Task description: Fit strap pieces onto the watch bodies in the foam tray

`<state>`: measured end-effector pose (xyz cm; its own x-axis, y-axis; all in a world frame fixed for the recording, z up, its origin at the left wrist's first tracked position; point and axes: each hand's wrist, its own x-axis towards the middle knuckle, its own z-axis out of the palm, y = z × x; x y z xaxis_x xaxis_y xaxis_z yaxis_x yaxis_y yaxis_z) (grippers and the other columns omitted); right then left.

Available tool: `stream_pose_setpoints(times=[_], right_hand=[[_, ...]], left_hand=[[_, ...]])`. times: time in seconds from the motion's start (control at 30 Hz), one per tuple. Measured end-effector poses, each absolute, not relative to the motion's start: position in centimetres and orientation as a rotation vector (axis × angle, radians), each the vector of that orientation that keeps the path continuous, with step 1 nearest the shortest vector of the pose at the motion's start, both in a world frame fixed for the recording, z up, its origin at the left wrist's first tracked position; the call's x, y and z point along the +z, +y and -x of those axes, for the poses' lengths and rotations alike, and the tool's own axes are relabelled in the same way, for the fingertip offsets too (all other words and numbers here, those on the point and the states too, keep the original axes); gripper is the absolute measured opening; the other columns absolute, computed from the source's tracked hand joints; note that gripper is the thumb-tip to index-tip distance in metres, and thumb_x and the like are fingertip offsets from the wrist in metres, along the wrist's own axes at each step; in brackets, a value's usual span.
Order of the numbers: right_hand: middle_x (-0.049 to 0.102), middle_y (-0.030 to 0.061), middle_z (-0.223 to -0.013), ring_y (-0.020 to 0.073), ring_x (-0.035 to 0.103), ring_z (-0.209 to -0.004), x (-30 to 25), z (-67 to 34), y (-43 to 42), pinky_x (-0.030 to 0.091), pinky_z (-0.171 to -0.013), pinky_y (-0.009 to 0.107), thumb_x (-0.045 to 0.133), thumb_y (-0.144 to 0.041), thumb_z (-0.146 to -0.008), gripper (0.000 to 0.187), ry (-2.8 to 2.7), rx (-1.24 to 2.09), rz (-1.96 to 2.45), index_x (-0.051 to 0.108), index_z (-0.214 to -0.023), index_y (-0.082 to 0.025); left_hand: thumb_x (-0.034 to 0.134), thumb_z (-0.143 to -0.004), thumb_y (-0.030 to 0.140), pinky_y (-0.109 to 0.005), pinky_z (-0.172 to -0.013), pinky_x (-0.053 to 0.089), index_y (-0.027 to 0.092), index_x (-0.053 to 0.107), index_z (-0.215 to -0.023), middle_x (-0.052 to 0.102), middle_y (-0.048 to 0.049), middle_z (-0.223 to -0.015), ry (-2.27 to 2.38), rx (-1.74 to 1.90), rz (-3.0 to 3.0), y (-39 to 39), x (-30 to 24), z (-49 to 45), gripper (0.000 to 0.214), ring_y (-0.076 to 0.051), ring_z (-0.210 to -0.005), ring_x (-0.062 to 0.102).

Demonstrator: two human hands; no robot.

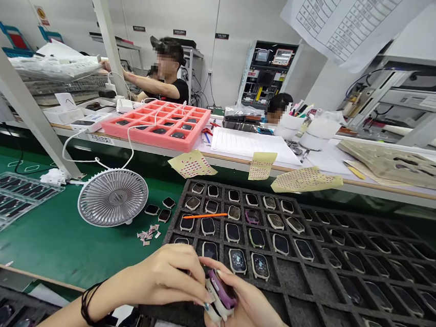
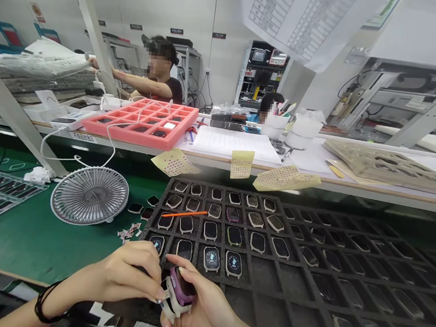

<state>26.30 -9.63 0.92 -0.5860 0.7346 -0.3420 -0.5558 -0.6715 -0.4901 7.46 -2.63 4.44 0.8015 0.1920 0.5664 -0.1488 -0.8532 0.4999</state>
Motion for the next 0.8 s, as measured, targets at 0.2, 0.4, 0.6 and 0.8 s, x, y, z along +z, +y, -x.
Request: stream_pose_setpoints(times=[0.2,0.4,0.6,0.8], right_hand=[[0.064,0.0025,-0.07,0.0157,0.059,-0.045,1.0,-26.2,-9.7,0.026,-0.035,0.021,0.053,-0.039,-0.081,0.06,-0.449,2.24,0.7,0.032,-0.134,-0.02],[0.062,0.0003,-0.065,0.0146,0.057,-0.044,0.1,-26.4,-9.8,0.028,-0.035,0.02,0.054,-0.042,-0.081,0.063,-0.518,2.155,0.802,0.031,-0.135,-0.021],[0.06,-0.0004,-0.072,0.0141,0.058,-0.048,-1.9,-27.2,-10.1,0.035,-0.038,0.02,0.058,-0.058,-0.075,0.076,-0.734,2.059,0.971,0.028,-0.138,-0.026],[0.055,0.0026,-0.099,0.0122,0.061,-0.055,-2.3,-27.4,-11.3,0.038,-0.038,0.02,0.057,-0.059,-0.077,0.072,-0.985,1.868,1.125,0.029,-0.138,-0.035]], left_hand=[[0.064,-0.083,0.012,-0.027,-0.075,0.045,0.016,0.068,-0.1,0.068,-0.0063,-0.085,0.06,0.77,-2.471,-2.5,4.4,-7.7,0.018,-0.015,-0.079,0.056],[0.064,-0.083,0.016,-0.025,-0.074,0.045,0.016,0.07,-0.095,0.069,-0.0066,-0.084,0.134,0.761,-2.366,-2.6,2.7,-8.4,0.013,-0.015,-0.079,0.059],[0.071,-0.077,0.027,-0.022,-0.072,0.048,0.015,0.065,-0.08,0.063,-0.004,-0.084,0.419,0.689,-2.029,-3.7,1.4,-9.0,0.013,-0.013,-0.077,0.06],[0.082,-0.059,0.024,-0.018,-0.056,0.043,0.016,0.043,-0.065,0.056,0.0037,-0.076,0.738,0.511,-1.745,-4.1,1.3,-9.5,0.04,-0.008,-0.06,0.055]])
